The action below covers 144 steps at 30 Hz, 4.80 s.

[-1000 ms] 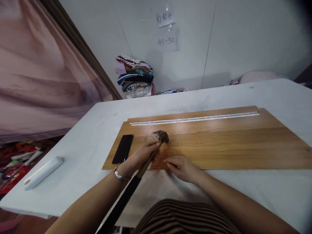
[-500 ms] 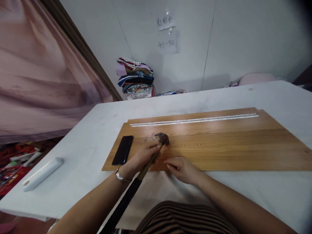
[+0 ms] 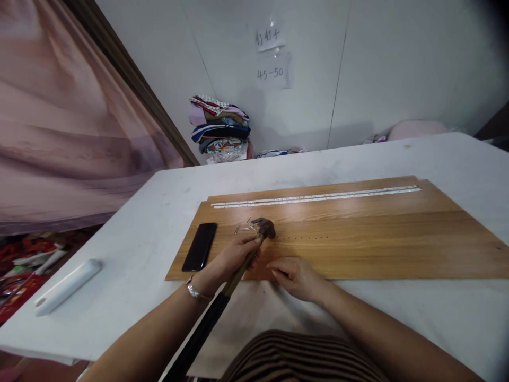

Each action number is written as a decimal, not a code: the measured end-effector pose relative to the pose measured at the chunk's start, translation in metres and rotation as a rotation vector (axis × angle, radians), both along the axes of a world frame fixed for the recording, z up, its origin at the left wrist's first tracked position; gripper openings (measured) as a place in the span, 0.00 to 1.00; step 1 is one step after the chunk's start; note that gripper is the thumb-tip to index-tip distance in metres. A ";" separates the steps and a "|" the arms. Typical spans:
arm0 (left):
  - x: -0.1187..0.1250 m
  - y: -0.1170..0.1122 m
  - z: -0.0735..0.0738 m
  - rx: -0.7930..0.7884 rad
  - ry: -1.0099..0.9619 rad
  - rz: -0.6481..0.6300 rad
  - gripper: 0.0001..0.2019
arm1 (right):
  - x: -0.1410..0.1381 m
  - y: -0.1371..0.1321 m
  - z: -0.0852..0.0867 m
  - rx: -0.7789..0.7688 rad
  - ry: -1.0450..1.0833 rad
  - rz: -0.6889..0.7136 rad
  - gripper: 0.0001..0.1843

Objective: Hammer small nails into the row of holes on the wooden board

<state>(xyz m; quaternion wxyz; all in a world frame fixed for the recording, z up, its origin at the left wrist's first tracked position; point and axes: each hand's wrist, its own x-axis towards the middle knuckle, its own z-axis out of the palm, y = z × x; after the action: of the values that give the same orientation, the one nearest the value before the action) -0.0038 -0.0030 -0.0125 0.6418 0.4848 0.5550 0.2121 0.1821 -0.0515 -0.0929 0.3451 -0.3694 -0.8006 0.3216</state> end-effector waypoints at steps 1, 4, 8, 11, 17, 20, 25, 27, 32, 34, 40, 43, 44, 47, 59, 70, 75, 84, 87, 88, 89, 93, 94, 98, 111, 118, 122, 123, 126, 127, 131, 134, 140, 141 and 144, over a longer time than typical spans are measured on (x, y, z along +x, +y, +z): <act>0.000 0.000 -0.002 -0.006 -0.005 0.007 0.14 | 0.000 0.000 -0.001 0.003 -0.001 0.002 0.14; 0.000 0.000 -0.004 -0.013 -0.012 0.015 0.15 | 0.000 -0.001 -0.001 0.008 0.004 0.008 0.14; 0.000 0.000 0.001 0.004 0.005 0.014 0.15 | 0.000 -0.001 0.003 -0.001 0.014 0.004 0.15; -0.001 0.000 0.007 0.019 -0.013 0.007 0.14 | -0.001 -0.001 0.004 -0.008 0.009 -0.002 0.15; 0.000 0.000 0.007 0.020 -0.010 0.006 0.14 | 0.000 0.000 0.001 0.000 0.000 -0.007 0.15; 0.000 -0.001 0.001 -0.014 -0.002 0.023 0.15 | 0.000 0.000 0.003 0.000 -0.009 0.006 0.15; -0.002 0.000 -0.005 -0.023 0.001 0.023 0.16 | 0.000 0.000 0.004 -0.005 -0.008 0.007 0.16; -0.002 0.001 -0.002 -0.008 -0.007 0.017 0.16 | 0.000 0.000 0.004 -0.008 -0.004 0.008 0.16; -0.001 0.001 0.007 0.013 -0.029 0.010 0.13 | 0.000 -0.001 0.002 -0.004 0.003 0.000 0.15; 0.000 0.001 0.008 0.012 -0.030 0.012 0.13 | 0.000 -0.001 0.002 0.000 0.007 -0.006 0.16; -0.002 0.002 -0.003 0.001 -0.017 0.010 0.13 | 0.000 0.000 0.000 0.015 -0.006 -0.004 0.15; -0.003 0.003 -0.007 -0.002 -0.018 0.017 0.14 | 0.000 0.000 0.001 0.014 -0.008 0.002 0.15; -0.003 0.003 -0.007 -0.003 -0.019 0.017 0.14 | 0.000 0.000 0.002 0.012 -0.004 0.003 0.15; -0.002 0.003 -0.001 0.004 -0.013 0.015 0.14 | 0.000 -0.001 0.003 0.008 0.010 0.008 0.15; 0.001 0.000 0.004 -0.002 -0.022 0.029 0.13 | 0.000 0.000 -0.001 0.011 0.011 0.010 0.15; -0.001 0.000 0.004 0.013 -0.024 0.012 0.14 | 0.000 0.000 0.003 0.016 0.000 0.006 0.15; -0.001 -0.001 0.008 0.014 -0.028 0.008 0.12 | 0.001 -0.001 0.006 0.000 -0.004 0.010 0.15; -0.002 -0.001 -0.005 -0.007 -0.015 0.009 0.14 | 0.001 -0.001 0.006 0.016 -0.004 -0.005 0.15; -0.002 -0.001 -0.002 -0.007 -0.009 0.029 0.14 | 0.001 -0.001 0.006 0.012 0.007 0.003 0.15; -0.002 0.000 0.000 -0.006 -0.011 0.033 0.14 | 0.001 0.000 0.006 0.008 0.011 0.003 0.15; -0.002 0.000 0.001 -0.004 -0.016 0.036 0.14 | 0.001 0.000 0.005 0.004 0.014 0.003 0.15; -0.003 0.000 0.005 0.015 -0.032 0.028 0.15 | 0.000 -0.001 0.005 0.000 0.010 0.003 0.15; -0.004 0.000 0.004 0.018 -0.030 0.026 0.15 | 0.000 -0.001 0.005 -0.002 0.009 0.003 0.15; -0.004 0.000 0.000 -0.010 -0.016 0.030 0.15 | 0.000 -0.001 0.004 -0.006 0.008 0.001 0.15; -0.003 0.000 0.004 0.014 -0.036 0.015 0.13 | -0.001 0.000 0.004 -0.005 0.010 -0.004 0.15; -0.004 -0.001 -0.002 -0.012 -0.017 0.025 0.14 | 0.000 -0.001 0.005 0.015 0.006 0.003 0.15; -0.002 -0.002 -0.005 -0.033 -0.013 0.035 0.14 | 0.000 -0.001 0.002 0.009 -0.004 0.000 0.15; -0.002 -0.002 -0.004 -0.034 -0.017 0.038 0.13 | 0.000 -0.001 0.001 0.006 -0.008 0.000 0.15; -0.003 -0.001 -0.002 -0.028 -0.024 0.043 0.13 | 0.000 -0.001 0.000 -0.003 -0.009 0.000 0.15; -0.003 -0.001 0.000 -0.018 -0.025 0.039 0.13 | 0.000 -0.001 0.001 -0.003 -0.006 -0.001 0.15; -0.004 0.000 0.006 0.030 -0.025 0.017 0.15 | 0.000 0.000 0.004 0.001 0.003 0.005 0.15; -0.003 0.000 0.007 0.035 -0.026 0.015 0.15 | 0.000 0.000 0.004 0.000 -0.005 0.016 0.15; -0.002 0.000 -0.003 -0.016 -0.001 0.030 0.15 | 0.001 0.000 0.002 0.014 -0.006 0.017 0.15; -0.002 0.000 -0.004 -0.024 0.000 0.032 0.15 | 0.000 0.000 0.002 0.015 -0.005 0.016 0.15; -0.003 -0.001 -0.005 -0.030 -0.017 0.034 0.13 | 0.000 0.000 0.004 0.010 0.000 0.005 0.15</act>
<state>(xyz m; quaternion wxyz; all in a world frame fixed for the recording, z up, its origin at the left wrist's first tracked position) -0.0068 -0.0035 -0.0173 0.6500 0.4637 0.5609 0.2187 0.1822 -0.0519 -0.0888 0.3463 -0.3656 -0.8031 0.3184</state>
